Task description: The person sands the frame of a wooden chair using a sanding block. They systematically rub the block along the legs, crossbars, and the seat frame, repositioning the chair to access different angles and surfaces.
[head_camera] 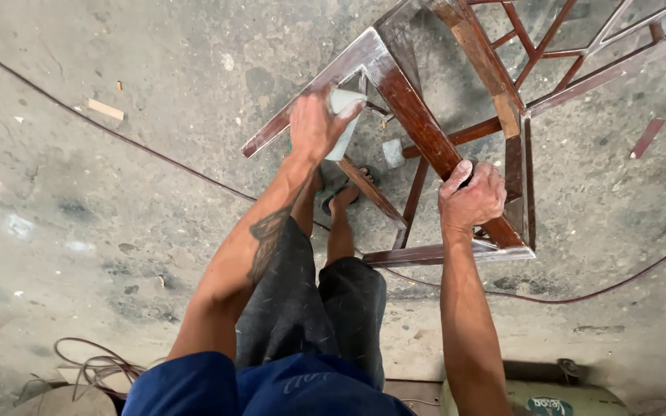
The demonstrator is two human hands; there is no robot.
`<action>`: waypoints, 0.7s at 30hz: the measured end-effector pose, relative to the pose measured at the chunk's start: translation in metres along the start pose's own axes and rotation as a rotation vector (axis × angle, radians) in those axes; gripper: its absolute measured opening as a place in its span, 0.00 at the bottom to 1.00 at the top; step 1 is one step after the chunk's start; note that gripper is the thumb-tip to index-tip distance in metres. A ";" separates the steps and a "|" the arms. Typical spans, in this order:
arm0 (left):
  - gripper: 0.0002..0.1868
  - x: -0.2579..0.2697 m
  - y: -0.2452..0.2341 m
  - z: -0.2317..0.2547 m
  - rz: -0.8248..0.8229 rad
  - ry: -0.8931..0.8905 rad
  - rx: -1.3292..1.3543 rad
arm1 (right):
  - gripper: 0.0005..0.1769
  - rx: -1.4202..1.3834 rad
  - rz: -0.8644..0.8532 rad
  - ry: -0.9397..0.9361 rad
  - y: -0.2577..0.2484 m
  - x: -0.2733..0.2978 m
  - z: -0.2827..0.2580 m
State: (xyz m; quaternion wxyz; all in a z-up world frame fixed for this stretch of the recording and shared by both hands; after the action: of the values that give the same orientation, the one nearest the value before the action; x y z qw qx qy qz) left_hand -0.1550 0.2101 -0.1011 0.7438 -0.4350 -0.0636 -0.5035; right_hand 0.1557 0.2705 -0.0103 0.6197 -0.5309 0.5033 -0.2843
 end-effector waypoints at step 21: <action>0.16 -0.005 0.004 0.023 0.083 0.122 -0.019 | 0.29 0.009 -0.010 0.047 -0.015 -0.008 -0.009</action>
State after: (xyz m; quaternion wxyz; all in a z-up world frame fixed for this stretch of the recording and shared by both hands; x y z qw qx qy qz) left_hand -0.1465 0.2308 -0.0916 0.7625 -0.4128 0.0045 -0.4982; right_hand 0.1470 0.2704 0.0073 0.6084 -0.5240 0.5137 -0.3022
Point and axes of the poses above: each hand's wrist, its own x-axis away from the middle knuckle, its own y-axis out of the palm, z = x × y, the point moved 9 cm from there along -x, towards the middle knuckle, and after that the axes turned 1 degree about -z, right-handed, at the moved point
